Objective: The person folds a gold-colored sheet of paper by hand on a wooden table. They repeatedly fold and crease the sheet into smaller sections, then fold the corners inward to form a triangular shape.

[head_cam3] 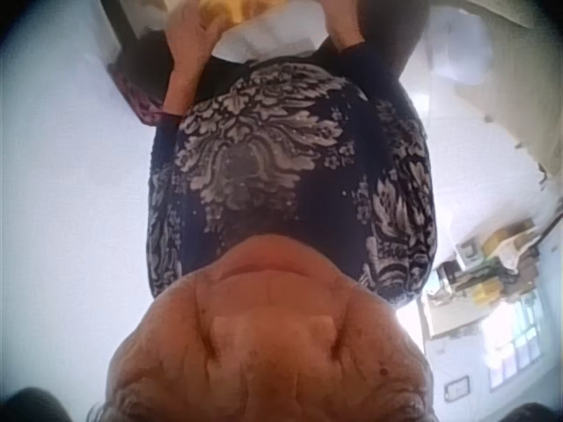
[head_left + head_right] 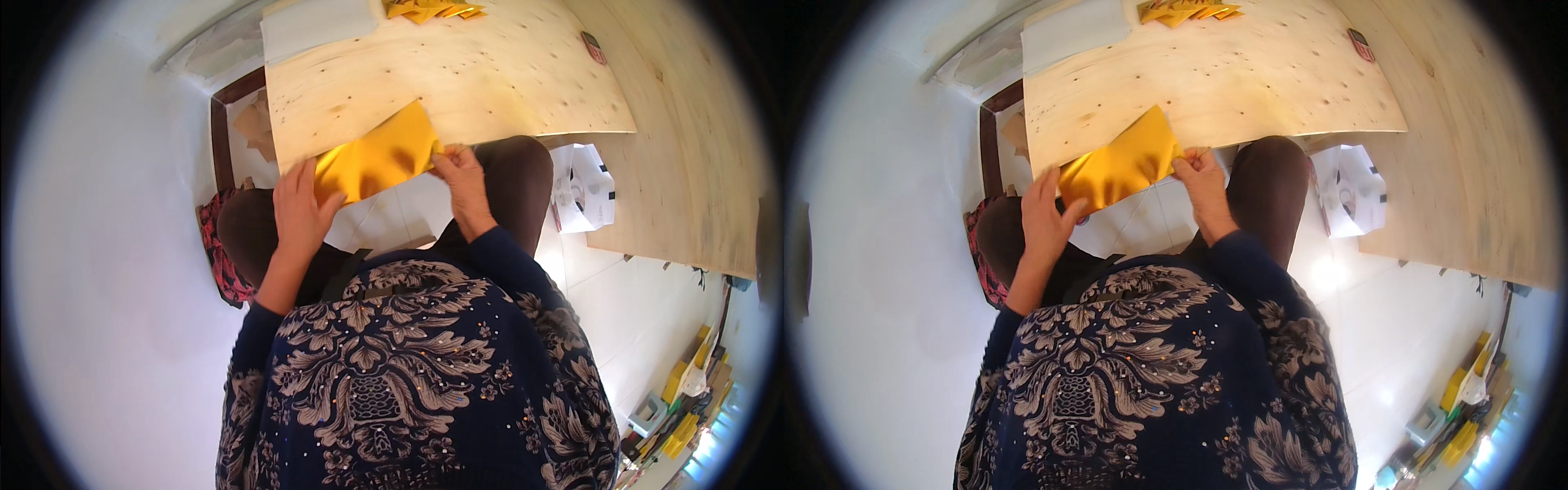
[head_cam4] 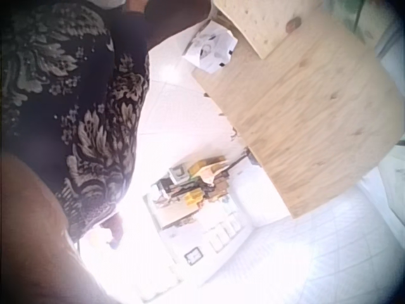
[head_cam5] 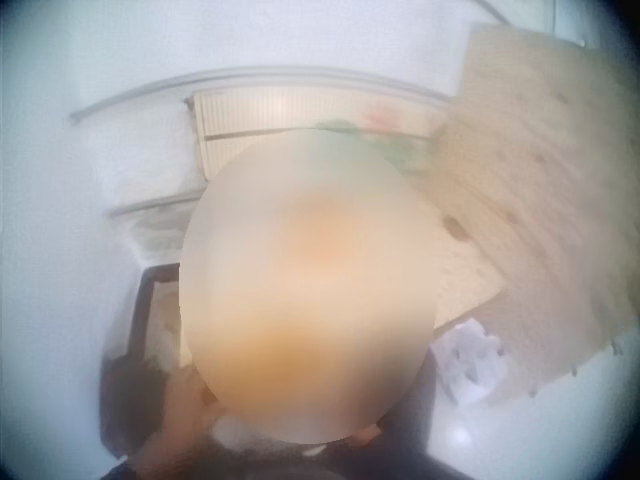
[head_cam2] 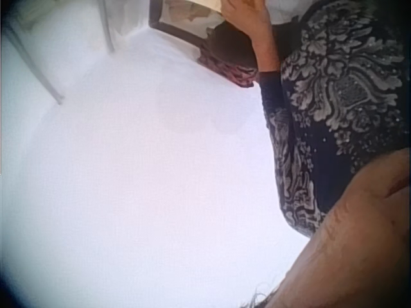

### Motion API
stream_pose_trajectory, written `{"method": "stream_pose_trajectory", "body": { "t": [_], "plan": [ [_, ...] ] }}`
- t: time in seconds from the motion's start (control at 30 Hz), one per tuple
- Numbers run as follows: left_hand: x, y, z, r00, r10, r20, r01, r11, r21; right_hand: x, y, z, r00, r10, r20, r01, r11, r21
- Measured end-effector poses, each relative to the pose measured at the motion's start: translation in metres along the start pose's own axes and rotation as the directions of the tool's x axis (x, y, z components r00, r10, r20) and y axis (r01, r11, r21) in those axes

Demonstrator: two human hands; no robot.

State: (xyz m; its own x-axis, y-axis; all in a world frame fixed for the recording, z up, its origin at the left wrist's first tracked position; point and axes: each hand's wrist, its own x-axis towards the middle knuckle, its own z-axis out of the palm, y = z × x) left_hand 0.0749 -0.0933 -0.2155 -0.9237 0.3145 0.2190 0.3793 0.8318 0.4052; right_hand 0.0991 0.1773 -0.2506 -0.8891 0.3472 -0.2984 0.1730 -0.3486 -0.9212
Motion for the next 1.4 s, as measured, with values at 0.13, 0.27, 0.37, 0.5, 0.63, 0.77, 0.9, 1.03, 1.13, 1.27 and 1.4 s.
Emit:
{"method": "stream_pose_trajectory", "body": {
  "t": [0.13,0.27,0.37,0.5,0.63,0.77,0.9,1.03,1.13,1.27,1.4],
  "plan": [
    [0.067,0.049,-0.024,0.989,0.118,-0.085,-0.142,0.907,-0.397,-0.034,-0.074,0.001,0.936,-0.265,0.231,0.264,0.964,0.034],
    [0.103,0.099,-0.051,0.963,0.246,0.108,-0.080,0.647,-0.758,-0.077,-0.138,-0.011,0.901,-0.299,0.314,0.352,0.927,-0.130],
    [0.111,0.121,-0.067,0.914,0.350,0.207,0.042,0.424,-0.905,-0.096,-0.159,-0.021,0.899,-0.306,0.313,0.366,0.918,-0.155],
    [0.106,0.134,-0.079,0.887,0.348,0.304,0.205,0.295,-0.933,-0.105,-0.167,-0.036,0.903,-0.322,0.284,0.372,0.917,-0.144],
    [0.099,0.142,-0.085,0.917,0.338,0.212,0.088,0.346,-0.934,-0.102,-0.160,-0.042,0.896,-0.355,0.265,0.398,0.909,-0.127],
    [0.097,0.148,-0.088,0.933,0.325,0.156,0.017,0.393,-0.919,-0.101,-0.155,-0.045,0.898,-0.345,0.273,0.381,0.920,-0.092],
    [0.094,0.155,-0.088,0.948,0.278,0.154,0.034,0.394,-0.919,-0.100,-0.160,-0.039,0.863,-0.438,0.253,0.493,0.838,-0.232],
    [0.091,0.163,-0.086,0.956,0.259,0.140,0.006,0.458,-0.889,-0.099,-0.174,-0.028,0.656,-0.692,0.301,0.688,0.383,-0.616],
    [0.089,0.166,-0.085,0.951,0.287,0.118,-0.056,0.532,-0.845,-0.097,-0.185,-0.016,0.577,-0.719,0.388,0.734,0.248,-0.632],
    [0.088,0.168,-0.084,0.945,0.319,0.070,-0.114,0.524,-0.844,-0.097,-0.191,-0.003,0.585,-0.718,0.377,0.749,0.299,-0.591],
    [0.087,0.169,-0.085,0.941,0.331,0.066,-0.122,0.514,-0.849,-0.098,-0.193,0.001,0.596,-0.716,0.363,0.758,0.352,-0.550]
  ]
}}
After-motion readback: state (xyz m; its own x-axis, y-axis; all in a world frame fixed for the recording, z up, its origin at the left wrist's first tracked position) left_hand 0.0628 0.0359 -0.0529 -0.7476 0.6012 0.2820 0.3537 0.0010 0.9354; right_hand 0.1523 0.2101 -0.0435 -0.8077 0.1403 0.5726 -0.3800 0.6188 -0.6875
